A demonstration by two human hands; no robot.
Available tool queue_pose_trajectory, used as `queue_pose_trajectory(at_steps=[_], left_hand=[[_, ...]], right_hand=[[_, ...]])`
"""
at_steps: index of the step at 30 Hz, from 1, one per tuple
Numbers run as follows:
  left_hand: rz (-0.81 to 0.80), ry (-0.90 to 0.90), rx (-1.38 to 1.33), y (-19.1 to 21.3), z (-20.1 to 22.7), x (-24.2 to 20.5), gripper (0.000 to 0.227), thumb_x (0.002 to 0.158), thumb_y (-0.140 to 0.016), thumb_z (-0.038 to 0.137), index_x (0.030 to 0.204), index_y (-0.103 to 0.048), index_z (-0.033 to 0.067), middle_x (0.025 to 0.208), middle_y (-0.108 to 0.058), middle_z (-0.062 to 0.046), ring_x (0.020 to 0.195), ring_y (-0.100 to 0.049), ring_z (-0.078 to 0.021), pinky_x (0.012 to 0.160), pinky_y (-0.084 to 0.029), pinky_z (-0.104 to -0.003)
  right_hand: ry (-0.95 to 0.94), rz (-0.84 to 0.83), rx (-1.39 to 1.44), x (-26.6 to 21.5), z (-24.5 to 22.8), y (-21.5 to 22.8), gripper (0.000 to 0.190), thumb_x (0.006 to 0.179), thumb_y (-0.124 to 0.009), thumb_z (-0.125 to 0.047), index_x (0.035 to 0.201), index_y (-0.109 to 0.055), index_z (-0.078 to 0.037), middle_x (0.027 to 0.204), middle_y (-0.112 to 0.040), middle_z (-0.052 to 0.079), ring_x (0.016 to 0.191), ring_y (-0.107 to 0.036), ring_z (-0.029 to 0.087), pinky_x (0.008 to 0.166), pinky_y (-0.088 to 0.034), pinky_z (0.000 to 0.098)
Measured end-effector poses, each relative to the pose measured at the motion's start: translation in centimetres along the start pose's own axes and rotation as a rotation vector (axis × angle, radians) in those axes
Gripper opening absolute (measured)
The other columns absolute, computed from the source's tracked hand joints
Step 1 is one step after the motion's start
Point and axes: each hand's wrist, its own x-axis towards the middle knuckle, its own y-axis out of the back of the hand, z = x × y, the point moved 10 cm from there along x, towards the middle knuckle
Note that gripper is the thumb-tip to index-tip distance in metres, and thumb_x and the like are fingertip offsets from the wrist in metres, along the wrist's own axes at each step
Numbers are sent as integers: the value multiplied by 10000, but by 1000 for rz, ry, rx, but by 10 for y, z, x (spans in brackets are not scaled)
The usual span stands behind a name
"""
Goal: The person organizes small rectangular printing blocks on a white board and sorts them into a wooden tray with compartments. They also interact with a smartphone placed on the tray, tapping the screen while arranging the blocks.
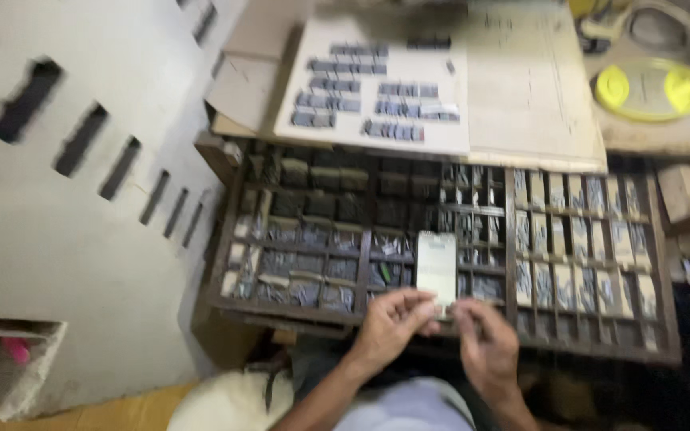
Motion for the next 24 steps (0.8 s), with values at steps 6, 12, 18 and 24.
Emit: queue_pose_trajectory(at_steps=[6, 12, 18, 24], left_hand=[[8, -354, 415, -9, 78, -8, 233, 950, -718, 125, 1176, -752, 82, 1040, -792, -43, 856, -742, -94, 781, -611, -235], [-2, -649, 685, -34, 108, -21, 201, 960, -715, 84, 1158, -745, 65, 1067, -783, -85, 892, -747, -184, 842, -594, -308], [-83, -767, 705, -55, 114, -28, 253, 958, -725, -1, 1209, -703, 31, 1125, -761, -123, 989, -763, -222, 927, -613, -307], [-141, -639, 613, -65, 108, -25, 283, 952, -745, 80, 1227, -708, 26, 1129, -772, -135, 979, -771, -205, 911, -630, -291]], right_hand=[[-64, 216, 302, 16, -16, 43, 84, 1039, -620, -14, 1101, -659, 27, 961, -638, 107, 858, -692, 183, 833, -599, 274], [-89, 228, 334, 8, -10, 46, 95, 1031, -626, -27, 1106, -670, 13, 984, -642, 92, 869, -683, 161, 844, -599, 243], [-121, 207, 293, 3, -10, 46, 82, 1042, -620, -78, 1069, -659, -11, 966, -658, 77, 859, -699, 144, 813, -567, 234], [-107, 204, 385, -5, -3, 45, 57, 1037, -611, -54, 1075, -641, -22, 1035, -643, 90, 886, -702, 169, 791, -584, 243]])
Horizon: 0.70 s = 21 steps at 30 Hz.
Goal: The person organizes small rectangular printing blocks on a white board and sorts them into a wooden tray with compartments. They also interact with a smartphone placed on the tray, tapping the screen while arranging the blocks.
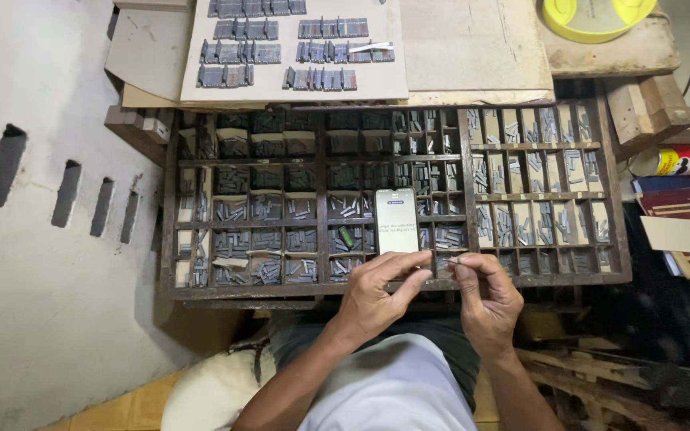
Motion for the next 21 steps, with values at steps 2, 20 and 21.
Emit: queue_pose_trajectory(at_steps=[2, 20, 21], left_hand=[[-5, 36, -51, -6, -4, -2, 243, 960, -736, 102, 1196, -727, 48, 1120, -776, -127, 982, -766, -202, 912, -613, -293], [244, 55, 13, 57, -63, -38, 224, 847, -791, 36, 1071, -778, 42, 1001, -818, -109, 847, -818, -150, 865, -668, -238], [316, 79, 20, 70, -65, -39, 231, 855, -771, 3, 1086, -758, 1, 973, -812, -120, 804, -817, -149, 834, -679, -226]], right_hand=[[-11, -15, 3, -1, -1, -3, 63, 1036, -610, -68, 1066, -646, -26, 1042, -646, 88, 937, -680, 169, 852, -571, 256], [-487, -181, -538, 83, 76, 98, 347, 932, -646, -228, 1256, -706, -118, 1252, -744, 89, 1156, -691, 195, 1002, -584, 332], [-307, -108, -685, 107, 76, 125, 269, 985, -602, -169, 1227, -697, -100, 1214, -738, 89, 1134, -678, 187, 978, -573, 308]])
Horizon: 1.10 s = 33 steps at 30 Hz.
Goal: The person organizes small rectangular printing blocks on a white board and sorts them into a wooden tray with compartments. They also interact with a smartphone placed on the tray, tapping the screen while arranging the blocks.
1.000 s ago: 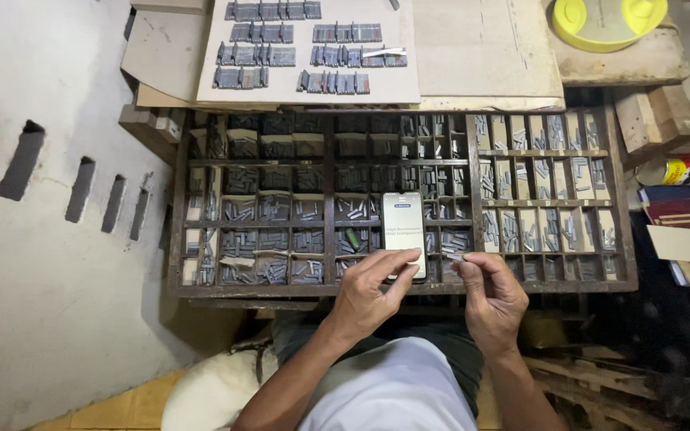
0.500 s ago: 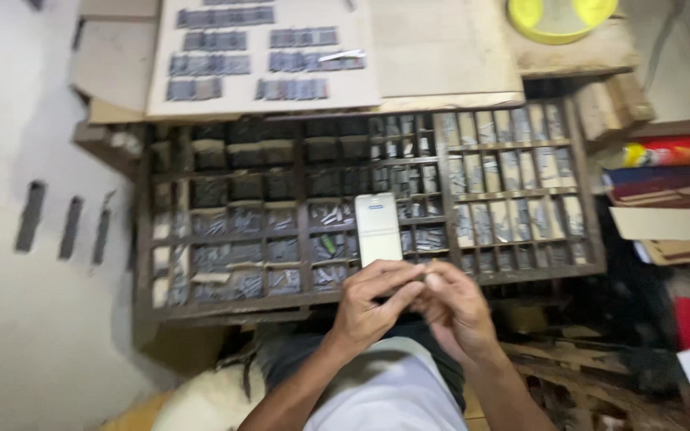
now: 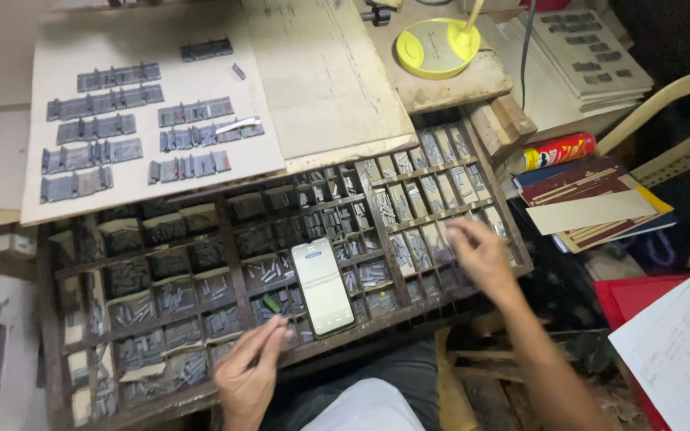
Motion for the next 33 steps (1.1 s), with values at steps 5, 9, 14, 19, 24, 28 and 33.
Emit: queue_pose_trajectory(at_steps=[5, 9, 14, 19, 24, 28, 33], left_hand=[[108, 72, 181, 12, -25, -5, 185, 855, -777, 29, 1036, -783, -8, 951, -804, -110, 809, -794, -141, 840, -643, -242], [139, -89, 314, 7, -19, -4, 176, 835, -824, 41, 1007, -806, 78, 939, -797, -58, 795, -754, -85, 818, -597, -202], [160, -108, 320, 3, -17, 2, 139, 847, -799, 8, 982, -802, 43, 960, -793, -89, 833, -765, -122, 861, -607, -235], [134, -90, 311, 10, -22, -2, 168, 873, -776, -3, 1036, -794, 33, 1025, -791, -122, 909, -775, -182, 898, -622, -284], [114, -128, 215, 9, -16, -3, 190, 903, -768, -28, 1083, -783, 30, 1039, -782, -133, 925, -779, -204, 853, -650, -299], [89, -124, 219, 10, -18, -6, 215, 922, -767, -3, 1128, -771, 56, 1077, -779, -131, 962, -780, -207, 863, -652, -295], [91, -130, 202, 10, -15, -6, 195, 915, -768, -23, 1105, -770, 24, 1056, -777, -142, 939, -782, -214, 867, -657, -286]], right_hand=[[99, 212, -232, 81, 48, 44, 233, 1008, -606, -205, 1175, -759, -149, 1057, -724, 76, 936, -644, 222, 849, -497, 399], [166, 89, -434, 139, 46, 20, 282, 1061, -551, -120, 1291, -708, -168, 1043, -668, 82, 864, -617, 199, 746, -573, 334], [16, -23, -663, 195, 39, 10, 331, 1015, -583, -364, 1280, -718, -220, 1133, -680, 182, 1024, -674, 435, 814, -548, 600], [31, -110, -909, 223, 63, -17, 253, 888, -652, -287, 1055, -806, -177, 953, -779, 188, 941, -752, 438, 714, -597, 553], [39, -101, -929, 224, 63, -13, 418, 1019, -504, -308, 1143, -787, -27, 1133, -755, 329, 1006, -716, 548, 776, -586, 608], [-40, -192, -857, 226, 75, -10, 380, 1062, -528, -305, 1212, -770, -54, 1180, -751, 329, 1010, -712, 545, 795, -561, 601], [269, 88, -735, 239, 110, -5, 263, 962, -706, -266, 1178, -854, -239, 1049, -798, 102, 918, -759, 372, 677, -579, 469]])
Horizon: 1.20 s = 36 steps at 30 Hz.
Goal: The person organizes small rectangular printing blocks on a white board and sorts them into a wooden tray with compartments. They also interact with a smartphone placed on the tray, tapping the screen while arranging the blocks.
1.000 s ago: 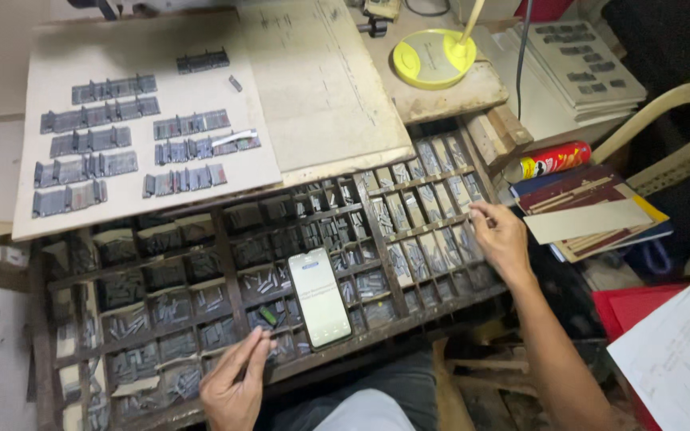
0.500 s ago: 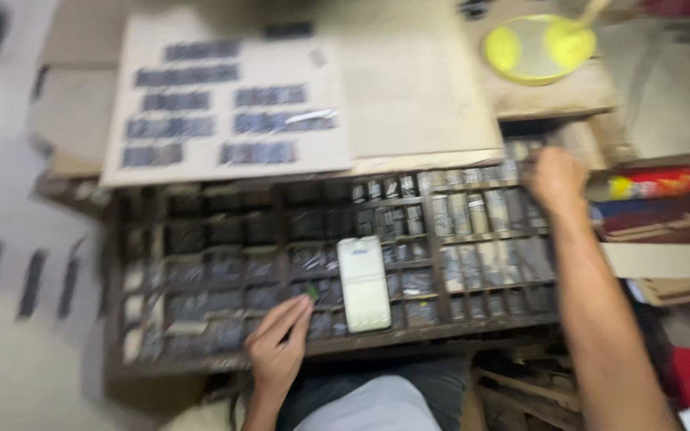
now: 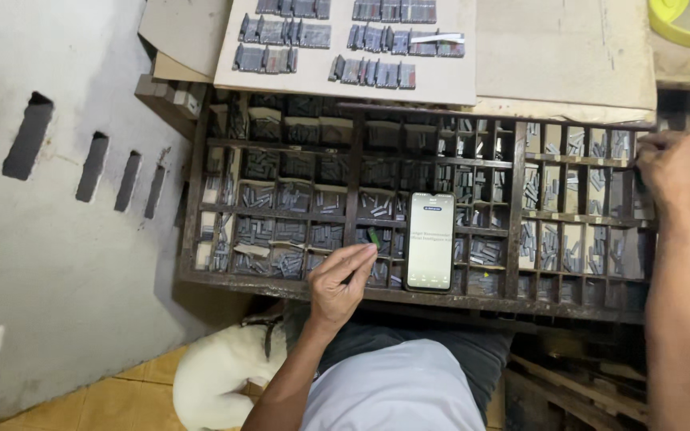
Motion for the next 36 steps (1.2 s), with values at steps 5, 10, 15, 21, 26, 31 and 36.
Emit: queue_pose_trajectory(at_steps=[5, 10, 15, 21, 26, 31, 36], left_hand=[[-30, -21, 19, -4, 1, 0, 191, 929, -760, -7, 1117, -765, 22, 1083, -771, -150, 969, -779, -236, 888, -657, -307], [-24, -11, 11, -4, 0, -1, 192, 936, -754, -2, 1126, -762, 27, 1099, -770, -147, 974, -781, -232, 882, -653, -302], [-41, -37, 20, -6, -1, -4, 234, 923, -767, -27, 1150, -755, 32, 1101, -768, -145, 966, -782, -226, 883, -665, -292], [-67, -38, 8, -15, 6, -9, 269, 903, -799, 14, 1163, -735, 31, 1110, -779, -152, 955, -795, -223, 887, -671, -271], [-124, 4, -150, -49, 44, -7, 304, 873, -807, -15, 1167, -759, 40, 1049, -792, -150, 917, -795, -266, 789, -663, -330], [-157, -17, -221, -69, 69, 3, 288, 876, -776, -44, 1149, -791, 46, 986, -808, -146, 872, -788, -308, 675, -645, -389], [-174, -80, -188, -75, 78, 1, 291, 901, -755, -38, 1178, -774, 48, 1004, -809, -124, 875, -789, -278, 669, -650, -373]], right_hand=[[-160, -114, 155, 2, 2, -7, 175, 1004, -697, -201, 1087, -830, -123, 934, -776, 188, 851, -726, 370, 734, -576, 464], [-39, -136, -22, 5, 4, -14, 301, 1070, -562, -262, 1013, -765, -47, 1011, -772, 270, 921, -716, 480, 805, -571, 521], [-55, 155, 580, -22, 7, 14, 92, 1227, -588, -153, 1269, -606, -73, 1150, -647, 102, 945, -615, 232, 823, -489, 355], [-222, 75, 1147, -149, -158, 125, 256, 1155, -551, 58, 1384, -554, -55, 1140, -550, 59, 943, -568, 157, 799, -569, 247], [-288, -9, 1423, -245, -225, 94, 120, 1025, -626, -2, 1141, -650, -19, 996, -684, 112, 890, -681, 178, 827, -607, 285], [-369, 14, 1475, -281, -247, 84, 175, 958, -693, 35, 1131, -687, 64, 946, -738, 191, 872, -750, 233, 775, -638, 345], [-284, 66, 1409, -282, -262, 114, 215, 941, -687, 88, 1156, -686, 95, 927, -753, 238, 870, -753, 255, 806, -650, 401]])
